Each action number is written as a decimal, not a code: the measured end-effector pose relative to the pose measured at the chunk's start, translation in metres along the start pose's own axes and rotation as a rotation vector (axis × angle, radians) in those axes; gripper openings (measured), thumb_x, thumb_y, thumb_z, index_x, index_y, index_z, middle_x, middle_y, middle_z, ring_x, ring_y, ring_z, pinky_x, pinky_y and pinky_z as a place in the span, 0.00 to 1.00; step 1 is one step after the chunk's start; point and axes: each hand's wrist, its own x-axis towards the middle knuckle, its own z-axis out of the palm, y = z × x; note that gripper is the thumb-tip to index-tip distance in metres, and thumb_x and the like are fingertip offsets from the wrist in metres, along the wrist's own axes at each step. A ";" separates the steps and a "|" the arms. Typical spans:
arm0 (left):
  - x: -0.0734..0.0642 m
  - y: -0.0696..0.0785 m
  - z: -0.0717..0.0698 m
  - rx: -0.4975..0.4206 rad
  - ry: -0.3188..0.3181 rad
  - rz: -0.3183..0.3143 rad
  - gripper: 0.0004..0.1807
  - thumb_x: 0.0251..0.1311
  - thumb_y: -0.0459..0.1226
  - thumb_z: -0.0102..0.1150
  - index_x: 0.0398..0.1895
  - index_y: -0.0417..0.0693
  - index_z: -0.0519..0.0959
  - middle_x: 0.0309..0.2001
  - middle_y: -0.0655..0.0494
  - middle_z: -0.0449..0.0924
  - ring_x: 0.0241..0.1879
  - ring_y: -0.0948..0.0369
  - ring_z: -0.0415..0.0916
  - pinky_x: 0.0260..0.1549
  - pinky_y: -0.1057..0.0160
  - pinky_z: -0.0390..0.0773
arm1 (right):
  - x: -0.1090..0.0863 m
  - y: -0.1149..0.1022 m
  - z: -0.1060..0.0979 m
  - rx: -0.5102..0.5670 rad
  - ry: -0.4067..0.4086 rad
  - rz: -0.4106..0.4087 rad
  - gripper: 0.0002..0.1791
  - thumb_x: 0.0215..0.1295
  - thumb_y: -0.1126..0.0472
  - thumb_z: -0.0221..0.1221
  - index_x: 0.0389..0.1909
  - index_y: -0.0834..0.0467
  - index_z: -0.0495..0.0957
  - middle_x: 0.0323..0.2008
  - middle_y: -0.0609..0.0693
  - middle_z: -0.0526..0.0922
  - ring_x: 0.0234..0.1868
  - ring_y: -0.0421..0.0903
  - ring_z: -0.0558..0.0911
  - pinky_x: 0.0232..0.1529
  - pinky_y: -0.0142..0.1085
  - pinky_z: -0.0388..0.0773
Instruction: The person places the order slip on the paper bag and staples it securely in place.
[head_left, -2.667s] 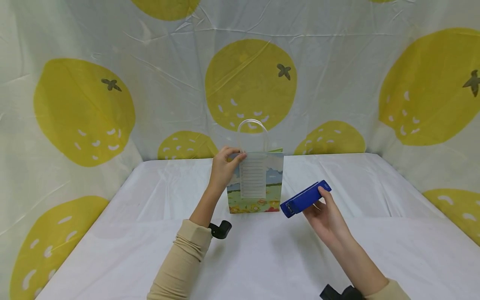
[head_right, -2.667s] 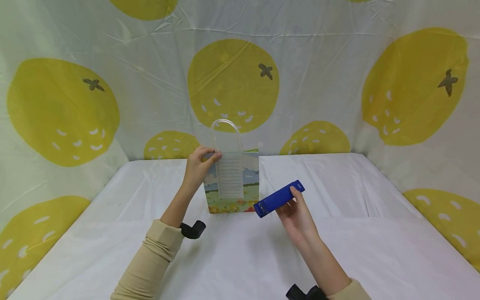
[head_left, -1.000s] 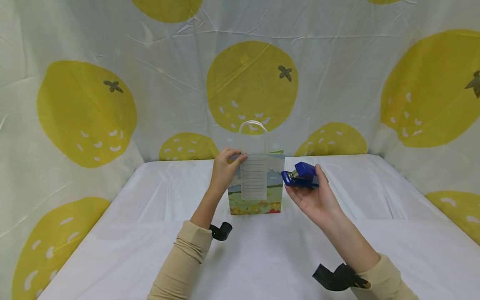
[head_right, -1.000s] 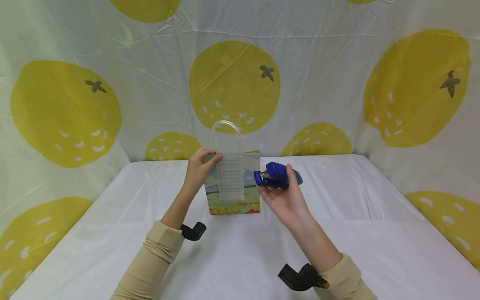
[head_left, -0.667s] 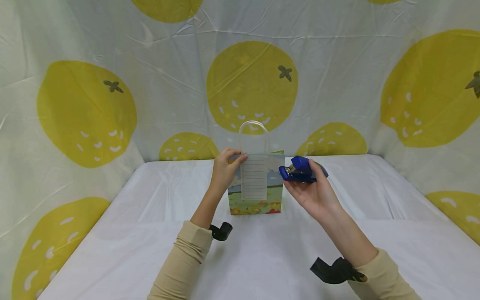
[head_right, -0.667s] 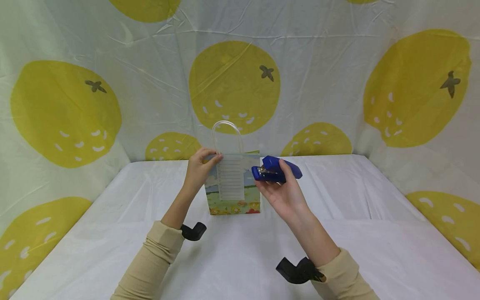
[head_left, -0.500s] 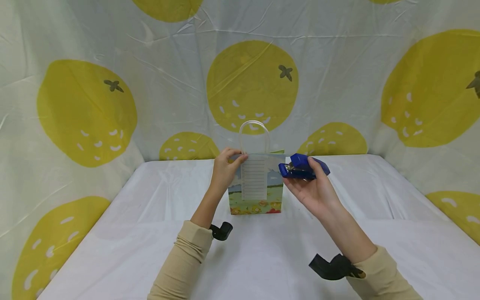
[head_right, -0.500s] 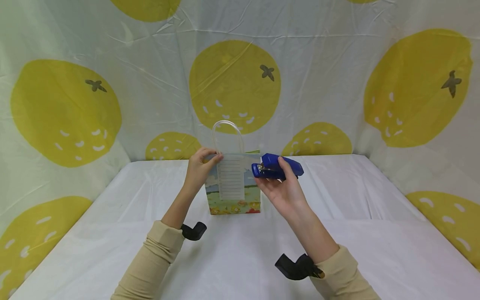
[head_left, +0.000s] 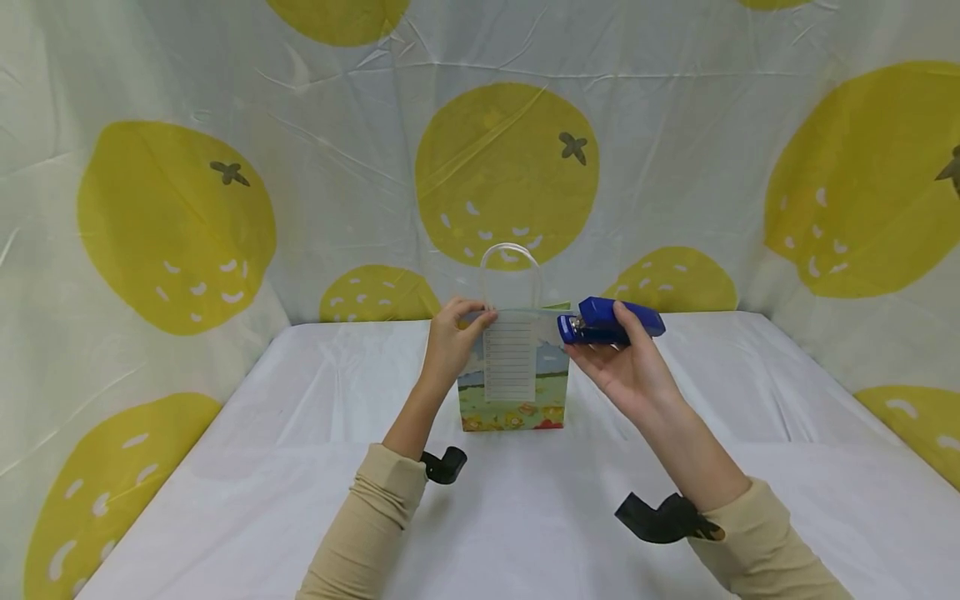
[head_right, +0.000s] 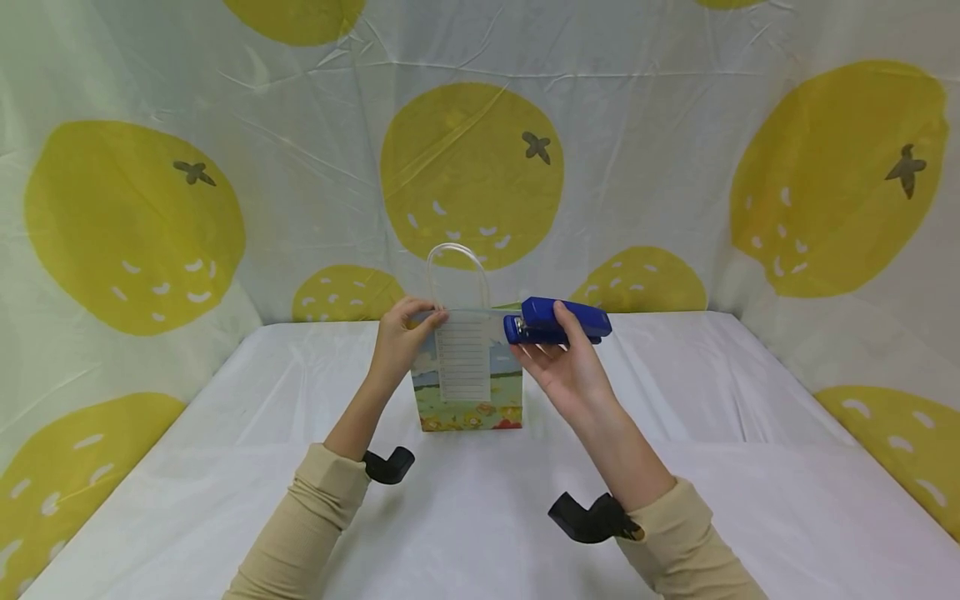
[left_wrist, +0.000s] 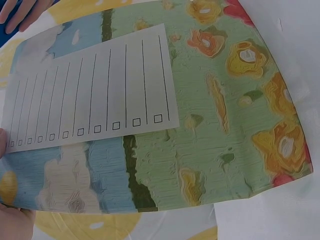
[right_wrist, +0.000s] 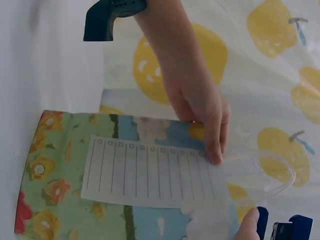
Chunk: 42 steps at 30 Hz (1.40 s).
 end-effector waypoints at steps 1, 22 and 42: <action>0.000 0.000 0.000 0.001 0.001 -0.001 0.14 0.54 0.40 0.60 0.38 0.38 0.81 0.38 0.49 0.76 0.40 0.56 0.73 0.36 0.66 0.71 | 0.001 0.000 0.001 -0.008 0.000 -0.008 0.39 0.63 0.49 0.53 0.65 0.42 0.37 0.57 0.48 0.56 0.63 0.45 0.58 0.50 0.36 0.76; 0.000 -0.002 -0.001 -0.005 0.006 -0.010 0.13 0.54 0.40 0.60 0.38 0.38 0.81 0.38 0.48 0.76 0.40 0.55 0.73 0.36 0.66 0.71 | 0.019 -0.011 0.013 -0.219 0.041 -0.169 0.34 0.62 0.54 0.55 0.64 0.45 0.47 0.54 0.47 0.61 0.59 0.47 0.64 0.45 0.37 0.77; 0.000 -0.001 0.001 -0.008 0.007 0.011 0.13 0.54 0.40 0.60 0.38 0.38 0.81 0.39 0.48 0.76 0.41 0.55 0.73 0.40 0.62 0.73 | 0.035 -0.019 0.026 -0.284 0.083 -0.257 0.36 0.59 0.53 0.59 0.63 0.51 0.51 0.51 0.47 0.67 0.61 0.48 0.65 0.60 0.39 0.63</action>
